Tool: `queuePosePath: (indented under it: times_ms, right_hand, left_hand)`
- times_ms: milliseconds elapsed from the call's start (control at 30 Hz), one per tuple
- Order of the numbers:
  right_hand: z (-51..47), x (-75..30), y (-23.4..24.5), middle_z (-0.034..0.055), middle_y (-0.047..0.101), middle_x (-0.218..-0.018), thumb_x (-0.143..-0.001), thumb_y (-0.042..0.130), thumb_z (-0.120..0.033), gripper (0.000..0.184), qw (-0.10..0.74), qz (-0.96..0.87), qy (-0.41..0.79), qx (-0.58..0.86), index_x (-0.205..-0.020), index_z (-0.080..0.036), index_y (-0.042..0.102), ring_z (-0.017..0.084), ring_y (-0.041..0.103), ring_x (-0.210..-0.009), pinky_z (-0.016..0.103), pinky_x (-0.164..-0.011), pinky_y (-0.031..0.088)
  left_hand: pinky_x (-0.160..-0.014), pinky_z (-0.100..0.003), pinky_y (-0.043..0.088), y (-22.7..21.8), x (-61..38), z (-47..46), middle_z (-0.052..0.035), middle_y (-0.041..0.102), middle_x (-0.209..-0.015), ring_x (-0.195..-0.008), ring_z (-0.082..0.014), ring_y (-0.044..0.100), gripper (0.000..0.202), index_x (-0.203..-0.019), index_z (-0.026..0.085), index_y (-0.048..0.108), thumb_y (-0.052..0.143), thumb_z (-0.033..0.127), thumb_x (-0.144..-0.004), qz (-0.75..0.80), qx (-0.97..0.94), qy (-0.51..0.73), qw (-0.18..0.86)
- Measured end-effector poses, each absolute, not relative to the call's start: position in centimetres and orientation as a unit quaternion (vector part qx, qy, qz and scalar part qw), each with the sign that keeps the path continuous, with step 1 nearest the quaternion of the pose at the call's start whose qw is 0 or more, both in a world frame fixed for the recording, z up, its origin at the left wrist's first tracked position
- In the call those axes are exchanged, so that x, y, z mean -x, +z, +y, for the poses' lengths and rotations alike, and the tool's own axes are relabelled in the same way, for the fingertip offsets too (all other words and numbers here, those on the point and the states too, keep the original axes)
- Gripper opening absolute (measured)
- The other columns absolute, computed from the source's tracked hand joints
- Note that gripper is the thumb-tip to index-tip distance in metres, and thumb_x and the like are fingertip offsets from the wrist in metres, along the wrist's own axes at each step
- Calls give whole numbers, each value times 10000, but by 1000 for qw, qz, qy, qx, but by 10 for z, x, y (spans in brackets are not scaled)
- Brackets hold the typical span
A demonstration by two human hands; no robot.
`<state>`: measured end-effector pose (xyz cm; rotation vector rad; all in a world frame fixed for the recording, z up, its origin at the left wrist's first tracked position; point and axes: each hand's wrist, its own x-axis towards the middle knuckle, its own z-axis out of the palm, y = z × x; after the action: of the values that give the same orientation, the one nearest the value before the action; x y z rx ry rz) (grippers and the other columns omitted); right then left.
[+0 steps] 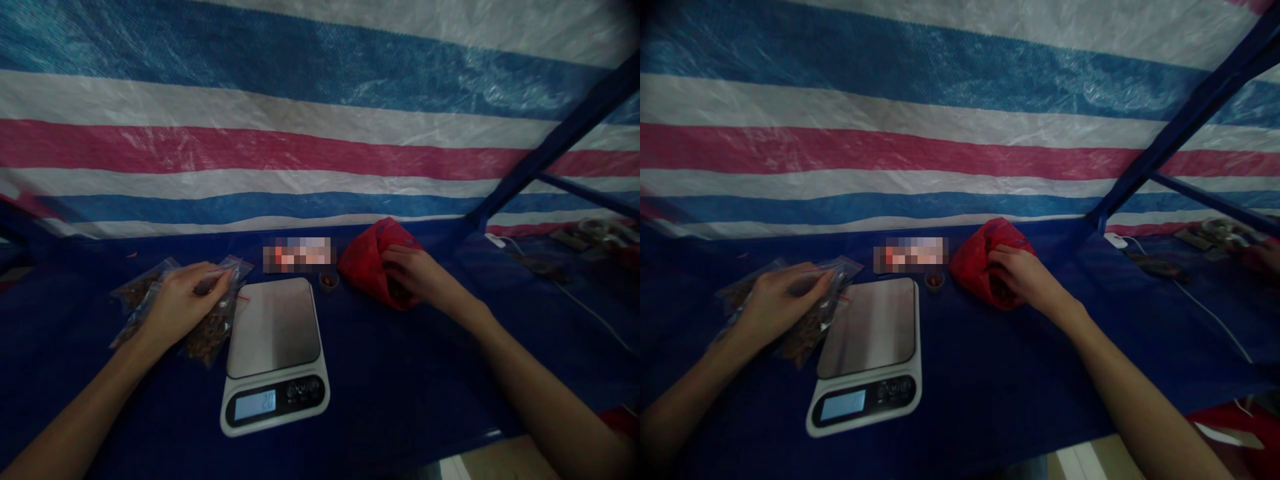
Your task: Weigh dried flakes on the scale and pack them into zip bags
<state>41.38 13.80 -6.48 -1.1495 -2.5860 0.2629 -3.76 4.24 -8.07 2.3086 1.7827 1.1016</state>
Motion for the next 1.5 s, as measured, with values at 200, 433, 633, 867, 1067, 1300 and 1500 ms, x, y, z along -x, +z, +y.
queuePosePath:
  times_ms: [200, 433, 633, 867, 1067, 1300, 1500]
  right_hand:
    - [127, -404, -43, 56, 725, -916, -958, 643, -183, 87, 281, -873, 88, 388, -916, -205, 715, 217, 707, -820, 333, -768, 530]
    - [110, -353, -14, 52, 732, -977, -983, 663, -152, 94, 316, -884, 101, 329, -959, -199, 741, 203, 702, -898, 322, -836, 531]
    - [113, -310, -19, 38, 717, -969, -955, 700, -86, 93, 244, -910, 188, 278, -962, -162, 752, 158, 691, -857, 270, -800, 517]
    - [116, -307, -29, 23, 705, -914, -943, 726, -99, 92, 189, -923, 205, 267, -906, -173, 767, 149, 670, -827, 268, -780, 505]
    - [123, -304, -22, 36, 729, -980, -942, 727, -117, 85, 145, -924, 230, 268, -933, -186, 776, 166, 689, -892, 295, -825, 517]
    - [128, -299, -25, 8, 746, -887, -902, 794, -164, 37, 137, -919, 250, 271, -915, -184, 765, 158, 689, -820, 280, -762, 498]
    - [131, -301, -32, 3, 751, -855, -911, 784, -167, 40, 177, -901, 270, 291, -907, -181, 747, 147, 690, -776, 266, -734, 495]
  left_hand:
    - [-637, -299, 503, -79, 35, 42, 6, 722, -722, -630, -168, 676, 343, -788, 226, 743, 606, 479, -976, 556, -752, 354, -7]
    - [-667, -294, 521, -77, 31, 41, 12, 748, -772, -677, -165, 700, 284, -822, 226, 744, 605, 407, -993, 534, -766, 358, 8]
    - [-657, -291, 507, -80, 33, 43, 14, 737, -760, -665, -161, 683, 252, -840, 214, 740, 616, 371, -993, 516, -775, 365, -13]
    - [-658, -297, 497, -82, 36, 40, 1, 699, -729, -656, -161, 651, 252, -853, 200, 742, 612, 361, -998, 520, -777, 353, -24]
    - [-666, -308, 496, -82, 36, 40, -2, 683, -718, -653, -164, 636, 285, -835, 204, 732, 590, 378, -1010, 531, -777, 338, -17]
    - [-698, -327, 518, -82, 36, 41, -8, 707, -736, -672, -177, 661, 303, -844, 210, 737, 577, 401, -1015, 523, -784, 334, -13]
    - [-660, -311, 516, -82, 36, 40, -2, 709, -734, -657, -169, 656, 290, -834, 216, 726, 587, 398, -1012, 515, -786, 342, -13]
